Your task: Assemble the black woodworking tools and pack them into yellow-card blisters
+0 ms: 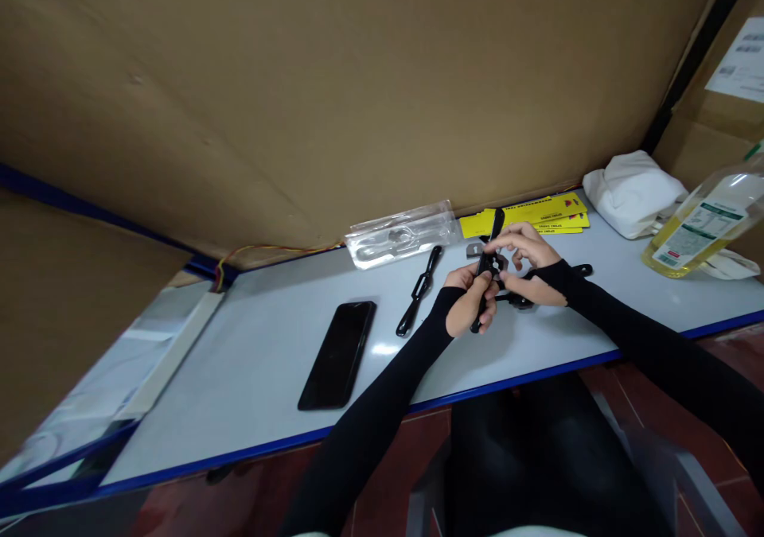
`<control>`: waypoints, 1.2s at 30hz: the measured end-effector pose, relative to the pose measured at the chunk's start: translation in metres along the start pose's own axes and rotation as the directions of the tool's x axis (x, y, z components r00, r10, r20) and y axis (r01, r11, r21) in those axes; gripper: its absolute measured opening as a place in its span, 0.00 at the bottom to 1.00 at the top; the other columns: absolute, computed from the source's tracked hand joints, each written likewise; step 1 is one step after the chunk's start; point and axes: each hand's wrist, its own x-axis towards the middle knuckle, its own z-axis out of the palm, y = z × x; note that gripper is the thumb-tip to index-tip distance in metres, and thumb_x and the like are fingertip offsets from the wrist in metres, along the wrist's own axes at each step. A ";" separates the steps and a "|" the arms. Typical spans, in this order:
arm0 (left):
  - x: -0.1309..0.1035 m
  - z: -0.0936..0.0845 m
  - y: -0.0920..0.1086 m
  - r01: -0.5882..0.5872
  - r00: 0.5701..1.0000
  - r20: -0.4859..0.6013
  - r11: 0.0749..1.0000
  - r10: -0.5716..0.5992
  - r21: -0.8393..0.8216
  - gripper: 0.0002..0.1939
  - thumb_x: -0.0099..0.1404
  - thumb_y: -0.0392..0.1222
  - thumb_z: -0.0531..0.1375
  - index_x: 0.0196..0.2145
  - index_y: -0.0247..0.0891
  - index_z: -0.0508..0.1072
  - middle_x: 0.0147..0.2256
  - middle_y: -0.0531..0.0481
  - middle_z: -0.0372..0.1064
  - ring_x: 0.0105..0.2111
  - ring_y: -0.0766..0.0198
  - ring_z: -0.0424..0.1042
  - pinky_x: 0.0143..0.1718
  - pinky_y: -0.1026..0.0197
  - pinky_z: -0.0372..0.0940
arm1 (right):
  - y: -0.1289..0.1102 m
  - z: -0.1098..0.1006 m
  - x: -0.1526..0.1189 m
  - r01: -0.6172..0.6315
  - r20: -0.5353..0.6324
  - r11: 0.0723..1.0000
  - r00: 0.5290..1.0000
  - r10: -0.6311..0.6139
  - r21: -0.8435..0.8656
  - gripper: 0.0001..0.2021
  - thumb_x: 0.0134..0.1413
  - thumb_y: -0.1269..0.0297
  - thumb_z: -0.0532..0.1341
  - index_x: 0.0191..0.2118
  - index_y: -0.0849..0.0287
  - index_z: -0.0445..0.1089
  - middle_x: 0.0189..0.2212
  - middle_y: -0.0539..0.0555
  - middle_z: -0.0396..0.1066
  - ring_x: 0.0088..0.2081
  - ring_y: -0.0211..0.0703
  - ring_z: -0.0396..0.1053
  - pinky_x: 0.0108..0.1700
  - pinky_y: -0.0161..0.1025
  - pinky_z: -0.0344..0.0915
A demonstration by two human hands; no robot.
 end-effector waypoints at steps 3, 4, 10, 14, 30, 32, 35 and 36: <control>0.000 0.000 0.000 -0.007 1.000 -0.013 1.000 0.008 0.008 0.23 0.63 0.58 0.69 0.36 0.40 0.63 0.23 0.63 0.57 0.10 0.73 0.58 0.07 0.66 0.57 | -0.001 -0.002 0.000 0.004 -0.003 0.999 1.000 -0.005 -0.044 0.05 0.58 0.68 0.67 0.38 0.53 0.80 0.45 0.56 0.69 0.41 0.44 0.66 0.39 0.42 0.70; 0.000 0.000 0.000 -0.011 1.000 -0.018 1.000 0.011 0.011 0.23 0.63 0.58 0.69 0.36 0.40 0.63 0.23 0.63 0.57 0.10 0.73 0.58 0.07 0.66 0.57 | -0.001 -0.002 0.000 -0.004 -0.024 0.999 1.000 0.003 -0.044 0.04 0.60 0.67 0.66 0.38 0.53 0.80 0.45 0.56 0.69 0.41 0.44 0.67 0.40 0.42 0.70; -0.003 0.001 0.002 -0.014 0.999 -0.035 1.000 0.014 0.019 0.22 0.64 0.57 0.68 0.37 0.40 0.64 0.23 0.63 0.57 0.10 0.72 0.58 0.07 0.65 0.57 | -0.003 -0.005 0.001 0.027 0.001 0.993 1.000 -0.027 -0.114 0.08 0.64 0.68 0.64 0.35 0.53 0.80 0.43 0.56 0.72 0.42 0.46 0.67 0.44 0.45 0.68; -0.004 0.002 0.003 -0.021 1.000 -0.011 1.000 0.021 0.012 0.21 0.64 0.56 0.68 0.37 0.40 0.64 0.23 0.63 0.57 0.10 0.73 0.58 0.07 0.66 0.57 | -0.006 -0.003 0.001 0.043 -0.012 0.989 0.999 -0.045 -0.142 0.05 0.60 0.68 0.67 0.38 0.52 0.80 0.46 0.57 0.71 0.46 0.50 0.65 0.43 0.45 0.68; -0.004 0.005 0.001 -0.022 1.000 -0.012 1.000 0.022 -0.008 0.24 0.62 0.59 0.69 0.38 0.40 0.64 0.23 0.64 0.58 0.10 0.73 0.57 0.08 0.66 0.57 | -0.004 -0.002 -0.001 0.033 -0.055 0.994 0.998 -0.039 -0.106 0.03 0.62 0.65 0.68 0.41 0.51 0.80 0.43 0.55 0.72 0.38 0.45 0.64 0.48 0.49 0.68; -0.003 0.004 0.000 -0.018 1.000 -0.021 1.000 0.018 -0.005 0.23 0.62 0.58 0.69 0.37 0.40 0.64 0.22 0.64 0.58 0.10 0.73 0.57 0.08 0.66 0.57 | -0.004 -0.002 -0.002 0.051 -0.072 0.989 0.995 -0.062 -0.141 0.03 0.63 0.67 0.66 0.39 0.52 0.79 0.44 0.55 0.72 0.39 0.46 0.64 0.52 0.51 0.67; -0.002 0.003 0.000 -0.029 0.998 -0.051 1.000 0.029 0.001 0.23 0.62 0.58 0.69 0.35 0.40 0.62 0.22 0.63 0.58 0.10 0.72 0.58 0.08 0.66 0.56 | -0.004 -0.003 -0.002 0.032 -0.100 0.986 0.994 -0.048 -0.161 0.06 0.61 0.66 0.68 0.44 0.52 0.80 0.48 0.57 0.71 0.42 0.48 0.65 0.48 0.48 0.68; -0.002 0.003 0.000 -0.034 0.998 -0.059 0.999 0.034 -0.001 0.23 0.62 0.58 0.69 0.35 0.40 0.63 0.22 0.63 0.58 0.10 0.72 0.58 0.07 0.66 0.56 | -0.005 -0.004 -0.001 0.027 -0.080 0.985 0.996 -0.041 -0.169 0.06 0.61 0.66 0.68 0.43 0.51 0.80 0.47 0.57 0.72 0.42 0.48 0.65 0.46 0.47 0.67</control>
